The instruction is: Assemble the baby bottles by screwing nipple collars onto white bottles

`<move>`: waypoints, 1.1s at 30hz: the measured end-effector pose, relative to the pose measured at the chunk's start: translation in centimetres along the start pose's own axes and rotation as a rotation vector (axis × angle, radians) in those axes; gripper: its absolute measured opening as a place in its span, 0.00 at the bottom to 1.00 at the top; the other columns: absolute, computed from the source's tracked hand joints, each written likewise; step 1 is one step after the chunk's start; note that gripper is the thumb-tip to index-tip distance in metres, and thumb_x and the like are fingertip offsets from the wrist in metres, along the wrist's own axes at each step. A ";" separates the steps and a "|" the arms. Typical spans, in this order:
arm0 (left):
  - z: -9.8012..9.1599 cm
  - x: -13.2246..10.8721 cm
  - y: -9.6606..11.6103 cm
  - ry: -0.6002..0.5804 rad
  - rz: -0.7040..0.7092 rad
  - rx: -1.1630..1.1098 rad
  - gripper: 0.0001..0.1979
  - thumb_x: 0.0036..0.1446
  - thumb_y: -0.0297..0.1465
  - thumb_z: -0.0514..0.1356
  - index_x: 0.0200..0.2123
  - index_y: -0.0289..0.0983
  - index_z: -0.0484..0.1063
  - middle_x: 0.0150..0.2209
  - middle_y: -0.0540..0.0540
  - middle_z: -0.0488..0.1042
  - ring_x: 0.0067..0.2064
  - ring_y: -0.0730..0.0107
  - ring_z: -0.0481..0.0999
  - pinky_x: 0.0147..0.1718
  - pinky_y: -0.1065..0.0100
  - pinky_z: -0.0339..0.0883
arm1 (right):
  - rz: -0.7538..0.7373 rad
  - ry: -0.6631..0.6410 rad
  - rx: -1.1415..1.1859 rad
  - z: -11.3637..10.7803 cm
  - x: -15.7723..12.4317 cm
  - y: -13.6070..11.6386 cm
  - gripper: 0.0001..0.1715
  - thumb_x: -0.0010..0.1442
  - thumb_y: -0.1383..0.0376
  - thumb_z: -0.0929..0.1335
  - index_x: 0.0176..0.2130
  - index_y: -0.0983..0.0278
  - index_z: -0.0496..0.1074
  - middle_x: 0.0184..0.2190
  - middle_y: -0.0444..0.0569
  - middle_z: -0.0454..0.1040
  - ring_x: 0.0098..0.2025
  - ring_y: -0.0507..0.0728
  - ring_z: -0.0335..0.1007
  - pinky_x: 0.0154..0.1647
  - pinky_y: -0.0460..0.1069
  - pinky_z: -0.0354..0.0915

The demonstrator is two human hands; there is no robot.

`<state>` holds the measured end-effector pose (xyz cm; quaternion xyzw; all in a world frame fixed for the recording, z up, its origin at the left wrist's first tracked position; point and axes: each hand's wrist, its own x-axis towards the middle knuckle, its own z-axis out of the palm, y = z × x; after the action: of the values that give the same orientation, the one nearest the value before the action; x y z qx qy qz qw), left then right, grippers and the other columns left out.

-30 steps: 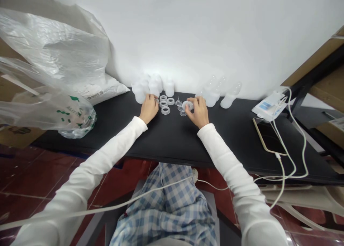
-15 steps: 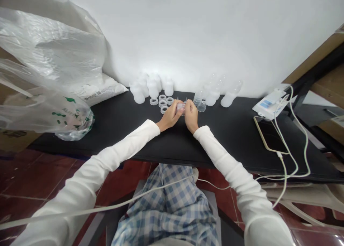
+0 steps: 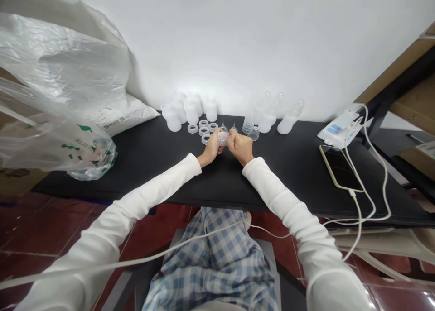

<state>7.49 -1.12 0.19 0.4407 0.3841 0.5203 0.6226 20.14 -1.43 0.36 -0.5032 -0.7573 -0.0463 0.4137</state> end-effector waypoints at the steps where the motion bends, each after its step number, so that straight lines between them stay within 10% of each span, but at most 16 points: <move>1: -0.1 0.0 0.2 -0.009 -0.013 0.013 0.24 0.70 0.50 0.49 0.28 0.40 0.58 0.16 0.57 0.53 0.15 0.80 0.51 0.17 0.72 0.44 | -0.021 0.001 -0.012 0.0 0.0 0.2 0.30 0.71 0.51 0.50 0.30 0.61 0.67 0.21 0.49 0.71 0.23 0.55 0.65 0.28 0.49 0.49; 5: -0.6 -0.6 0.2 0.031 0.005 0.172 0.22 0.72 0.51 0.44 0.32 0.41 0.56 0.17 0.58 0.54 0.16 0.79 0.52 0.18 0.72 0.47 | 0.081 0.041 -0.014 -0.1 0.4 0.6 0.35 0.72 0.50 0.47 0.33 0.62 0.71 0.22 0.50 0.72 0.24 0.56 0.67 0.29 0.50 0.51; 10: -1.0 -1.3 -0.3 0.041 0.436 0.599 0.10 0.72 0.41 0.48 0.42 0.40 0.59 0.34 0.47 0.69 0.34 0.69 0.73 0.38 0.63 0.70 | 0.300 0.059 0.036 0.0 0.7 0.9 0.40 0.73 0.47 0.46 0.32 0.62 0.73 0.25 0.54 0.75 0.27 0.60 0.71 0.33 0.53 0.58; 15: -1.4 -1.2 0.2 0.107 0.715 0.750 0.16 0.71 0.46 0.46 0.38 0.41 0.60 0.41 0.41 0.66 0.43 0.62 0.70 0.49 0.57 0.68 | 0.379 0.113 0.119 0.8 0.3 0.9 0.39 0.71 0.41 0.50 0.25 0.60 0.68 0.20 0.51 0.69 0.24 0.59 0.64 0.30 0.52 0.56; 23: -1.2 -1.1 0.9 0.002 0.426 0.429 0.18 0.65 0.40 0.60 0.26 0.39 0.61 0.27 0.52 0.61 0.31 0.72 0.60 0.36 0.68 0.60 | 0.490 0.090 0.380 0.5 0.4 -0.2 0.33 0.66 0.38 0.58 0.24 0.58 0.55 0.19 0.42 0.62 0.24 0.52 0.57 0.27 0.49 0.55; 33: -1.2 -1.1 1.1 -0.017 0.172 0.074 0.14 0.60 0.29 0.58 0.23 0.37 0.59 0.26 0.52 0.59 0.28 0.75 0.58 0.32 0.69 0.57 | 0.211 0.076 0.124 -0.7 1.0 -0.3 0.23 0.65 0.46 0.61 0.28 0.58 0.57 0.19 0.41 0.59 0.21 0.51 0.53 0.27 0.49 0.51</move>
<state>5.87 -1.96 0.85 0.4992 0.3586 0.5534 0.5621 20.14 -1.24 1.61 -0.5516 -0.6853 0.0252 0.4749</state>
